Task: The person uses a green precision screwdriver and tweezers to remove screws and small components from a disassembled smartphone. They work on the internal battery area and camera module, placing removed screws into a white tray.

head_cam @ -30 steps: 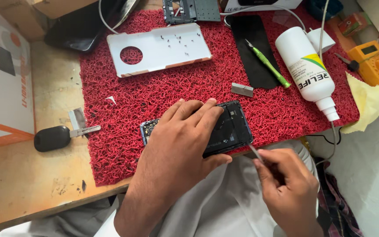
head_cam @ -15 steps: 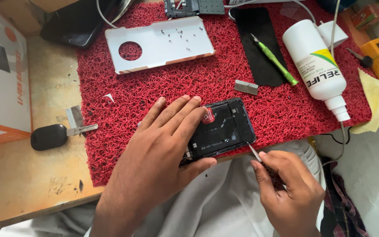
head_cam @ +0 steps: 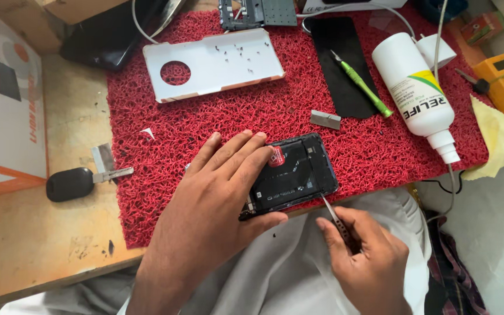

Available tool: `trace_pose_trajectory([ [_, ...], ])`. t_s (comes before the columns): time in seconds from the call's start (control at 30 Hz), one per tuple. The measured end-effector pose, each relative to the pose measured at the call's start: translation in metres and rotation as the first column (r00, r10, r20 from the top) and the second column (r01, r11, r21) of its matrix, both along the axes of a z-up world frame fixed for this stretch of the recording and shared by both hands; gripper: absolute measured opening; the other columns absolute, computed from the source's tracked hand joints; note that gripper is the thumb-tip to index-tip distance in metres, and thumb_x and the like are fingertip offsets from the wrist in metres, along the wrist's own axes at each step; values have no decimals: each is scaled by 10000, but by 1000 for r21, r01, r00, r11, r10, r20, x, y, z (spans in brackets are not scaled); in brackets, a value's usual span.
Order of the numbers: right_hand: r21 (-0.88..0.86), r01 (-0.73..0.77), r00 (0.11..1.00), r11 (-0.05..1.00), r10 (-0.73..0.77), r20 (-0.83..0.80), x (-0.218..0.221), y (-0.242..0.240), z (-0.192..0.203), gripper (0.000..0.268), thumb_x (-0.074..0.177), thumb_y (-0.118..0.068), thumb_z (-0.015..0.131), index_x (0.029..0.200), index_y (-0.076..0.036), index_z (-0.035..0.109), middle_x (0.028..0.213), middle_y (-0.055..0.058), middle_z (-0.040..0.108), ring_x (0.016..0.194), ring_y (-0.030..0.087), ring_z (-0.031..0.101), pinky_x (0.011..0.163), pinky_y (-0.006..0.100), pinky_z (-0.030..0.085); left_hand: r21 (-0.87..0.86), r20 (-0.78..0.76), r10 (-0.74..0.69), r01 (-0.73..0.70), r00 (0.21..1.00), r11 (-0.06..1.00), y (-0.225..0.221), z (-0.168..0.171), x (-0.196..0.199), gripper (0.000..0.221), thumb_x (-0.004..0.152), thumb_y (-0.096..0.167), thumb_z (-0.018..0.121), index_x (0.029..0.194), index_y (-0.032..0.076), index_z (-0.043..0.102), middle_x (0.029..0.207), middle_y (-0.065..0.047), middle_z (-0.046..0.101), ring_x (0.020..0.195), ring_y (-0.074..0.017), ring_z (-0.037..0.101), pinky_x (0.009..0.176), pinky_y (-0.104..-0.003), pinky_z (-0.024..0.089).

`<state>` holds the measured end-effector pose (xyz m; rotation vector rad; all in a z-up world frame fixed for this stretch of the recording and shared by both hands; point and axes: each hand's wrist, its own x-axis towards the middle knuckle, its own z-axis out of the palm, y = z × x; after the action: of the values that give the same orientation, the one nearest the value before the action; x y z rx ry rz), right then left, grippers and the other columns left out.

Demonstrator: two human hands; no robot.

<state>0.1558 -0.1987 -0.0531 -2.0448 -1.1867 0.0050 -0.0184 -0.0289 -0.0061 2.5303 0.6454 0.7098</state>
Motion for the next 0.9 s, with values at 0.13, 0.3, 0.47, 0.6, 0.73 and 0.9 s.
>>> trace_pose_trajectory([
  [0.13,-84,-64,998,994,61,-32,7,0,5,133,867,-112,784,975,-45,745,681,54,678,508,99,572,498,265,448,4,2,4,-4,1000,1000,0,0,1,886,688,478,843,1372,-2,548,1451,-184,556,1413,-334,443,1205,-506,252],
  [0.3,-77,-125,967,989,104,-233,6,-8,0,129,948,-61,733,1067,-21,703,745,27,696,588,41,566,536,210,456,4,3,10,-10,1000,1000,0,-4,0,899,692,499,833,1386,4,550,1458,-180,559,1421,-330,445,1209,-500,258],
  [0.47,-77,-141,835,987,77,-545,23,-17,4,113,911,-21,734,1017,13,717,750,21,677,641,21,577,556,188,440,130,57,80,-87,995,988,0,-1,-1,939,725,593,779,1385,-29,539,1449,-198,561,1423,-348,453,1227,-562,220],
  [0.6,79,-192,838,978,205,-506,39,-14,24,235,861,17,746,1093,2,712,890,30,743,778,40,668,672,186,526,70,304,121,-149,945,986,-22,15,0,712,845,498,772,1339,28,571,1366,-186,622,1331,-356,570,1199,-541,338],
  [0.73,273,-433,797,859,506,-330,25,1,39,246,864,27,766,1097,-15,696,1044,93,719,957,100,717,798,204,593,-669,526,277,191,804,718,-59,8,11,517,899,287,747,1348,59,629,1112,-116,750,1112,-203,773,990,-382,601],
  [0.9,443,-569,583,692,720,-376,15,3,22,164,940,26,747,1090,26,682,1108,184,700,1027,232,714,919,329,558,-655,660,255,375,707,655,-87,-35,23,199,1002,161,693,1092,-9,745,1049,-145,769,1041,-207,755,956,-329,600],
])
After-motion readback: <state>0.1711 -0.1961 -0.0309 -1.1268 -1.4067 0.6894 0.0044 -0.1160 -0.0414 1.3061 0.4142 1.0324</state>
